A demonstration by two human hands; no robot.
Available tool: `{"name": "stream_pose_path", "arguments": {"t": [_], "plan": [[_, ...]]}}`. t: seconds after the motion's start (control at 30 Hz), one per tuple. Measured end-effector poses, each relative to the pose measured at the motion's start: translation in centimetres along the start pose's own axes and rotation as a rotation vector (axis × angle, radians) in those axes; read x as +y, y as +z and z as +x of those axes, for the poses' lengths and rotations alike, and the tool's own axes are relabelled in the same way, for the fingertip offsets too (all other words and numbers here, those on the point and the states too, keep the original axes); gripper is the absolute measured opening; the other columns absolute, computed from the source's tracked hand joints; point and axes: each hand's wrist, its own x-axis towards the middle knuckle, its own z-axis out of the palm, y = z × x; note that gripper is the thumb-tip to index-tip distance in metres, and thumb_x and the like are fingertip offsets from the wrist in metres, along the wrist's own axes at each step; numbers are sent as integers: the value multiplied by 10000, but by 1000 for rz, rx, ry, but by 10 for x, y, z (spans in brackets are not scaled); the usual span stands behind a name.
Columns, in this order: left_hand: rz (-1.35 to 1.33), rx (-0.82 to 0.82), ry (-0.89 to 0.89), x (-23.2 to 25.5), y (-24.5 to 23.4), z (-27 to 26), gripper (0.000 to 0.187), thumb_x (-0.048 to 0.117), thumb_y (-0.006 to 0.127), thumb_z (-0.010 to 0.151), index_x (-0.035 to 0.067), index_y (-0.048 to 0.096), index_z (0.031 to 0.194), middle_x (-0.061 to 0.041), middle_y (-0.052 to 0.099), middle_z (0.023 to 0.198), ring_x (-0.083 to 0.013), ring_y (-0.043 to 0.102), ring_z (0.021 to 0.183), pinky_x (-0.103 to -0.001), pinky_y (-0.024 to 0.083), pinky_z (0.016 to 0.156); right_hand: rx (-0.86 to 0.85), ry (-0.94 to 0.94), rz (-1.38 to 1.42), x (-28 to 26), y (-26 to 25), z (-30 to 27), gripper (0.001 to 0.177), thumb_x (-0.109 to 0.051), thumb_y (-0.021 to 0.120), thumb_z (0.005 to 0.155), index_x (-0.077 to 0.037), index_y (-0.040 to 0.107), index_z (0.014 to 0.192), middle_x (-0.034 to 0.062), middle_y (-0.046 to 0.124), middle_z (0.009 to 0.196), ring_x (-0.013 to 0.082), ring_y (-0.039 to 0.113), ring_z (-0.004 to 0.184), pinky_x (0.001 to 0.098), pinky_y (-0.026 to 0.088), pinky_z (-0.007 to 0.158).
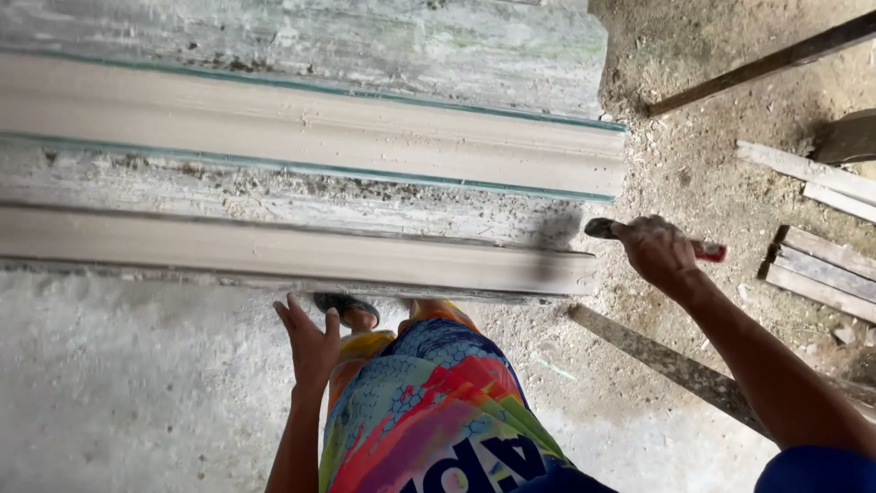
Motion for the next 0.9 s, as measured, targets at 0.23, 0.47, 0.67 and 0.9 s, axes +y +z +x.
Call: {"name": "stream_pose_path", "arguments": {"t": [0.23,0.47,0.67,0.9], "plan": [[1,29,109,-27,19,5,956,360,652,951,-40,104,1624,-400,24,1654,-522,61,1565,-522,198,1262,-186,393,1336,30,108,37,462,-294,535,1087,94,680,883,175,624,609,196,609,451,291,589,497],[60,32,-14,-75,8,-8,951,352,666,932,-53,132,1606,-389,75,1654,-503,81,1566,-511,187,1255,-361,414,959,-22,60,29,374,-281,536,1068,42,699,975,147,624,719,187,520,493,364,444,454],[174,143,-38,-115,1,-17,896,336,695,932,-95,243,1574,-360,342,1588,-479,346,1476,-490,302,1208,-217,495,1565,-75,-67,-17,359,-356,502,1004,-87,592,1224,121,722,813,161,577,545,300,523,426],[38,194,-179,-94,-30,-14,508,223,636,946,0,557,1395,-192,752,1083,-308,726,989,-421,566,891,-252,126,1683,-179,-30,45,453,-243,533,1049,28,463,1405,185,610,979,160,574,620,311,527,502]]}}
